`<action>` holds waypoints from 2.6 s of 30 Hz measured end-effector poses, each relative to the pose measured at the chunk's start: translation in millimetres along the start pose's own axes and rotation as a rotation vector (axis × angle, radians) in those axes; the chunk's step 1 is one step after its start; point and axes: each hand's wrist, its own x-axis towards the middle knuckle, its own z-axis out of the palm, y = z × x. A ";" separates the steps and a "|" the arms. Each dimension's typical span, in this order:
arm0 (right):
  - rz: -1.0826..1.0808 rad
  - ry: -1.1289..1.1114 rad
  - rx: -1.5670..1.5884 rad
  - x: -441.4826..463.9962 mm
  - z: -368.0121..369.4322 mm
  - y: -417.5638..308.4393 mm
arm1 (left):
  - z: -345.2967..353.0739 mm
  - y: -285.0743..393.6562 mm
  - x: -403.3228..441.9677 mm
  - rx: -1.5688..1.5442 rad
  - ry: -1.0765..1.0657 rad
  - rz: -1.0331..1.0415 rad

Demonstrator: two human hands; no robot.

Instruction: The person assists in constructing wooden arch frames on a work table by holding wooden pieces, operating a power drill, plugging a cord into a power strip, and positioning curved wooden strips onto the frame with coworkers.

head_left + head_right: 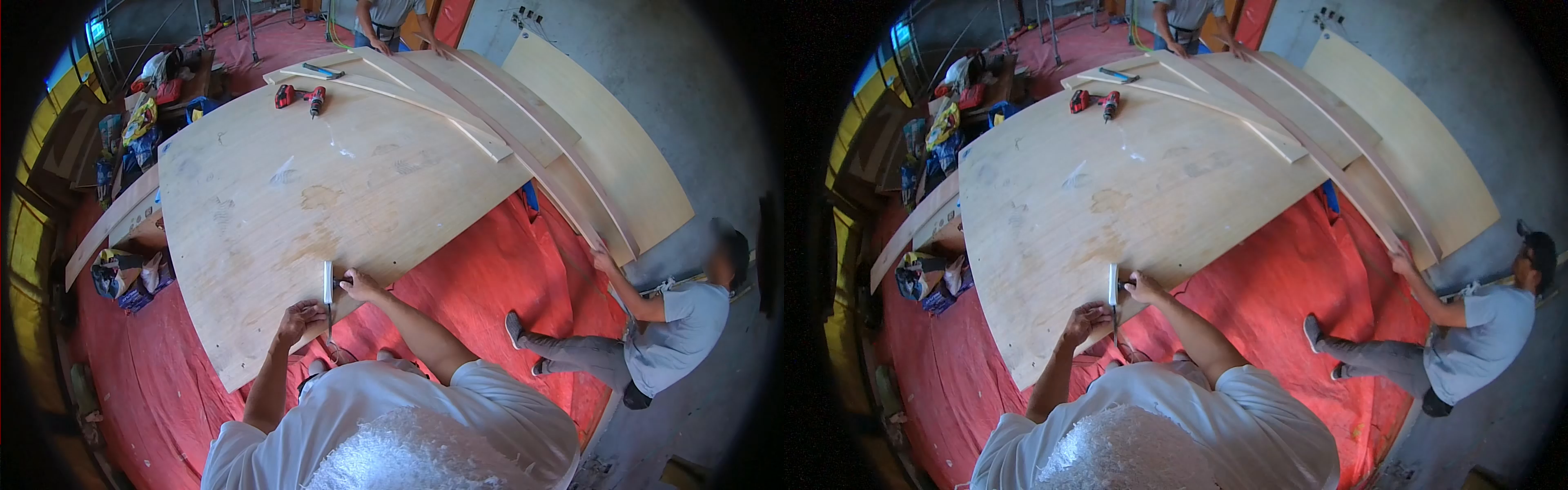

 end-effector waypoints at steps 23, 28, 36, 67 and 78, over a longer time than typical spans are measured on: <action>-0.227 0.288 0.183 -1.2 17.4 -31.3 | 17.7 -5.3 9.1 0.339 0.448 0.397; -0.220 0.250 0.095 -1.1 19.3 -41.2 | 56.0 15.1 1.2 1.523 0.546 0.681; -0.199 0.665 0.008 57.3 -123.3 145.3 | 92.3 3.5 10.8 1.831 0.590 0.297; 0.251 0.923 -0.498 208.7 -664.4 599.6 | 106.0 -11.6 70.2 1.287 1.514 -0.234; 0.113 0.974 -0.478 162.7 -661.9 620.6 | 89.8 -18.5 71.7 1.260 1.583 -0.188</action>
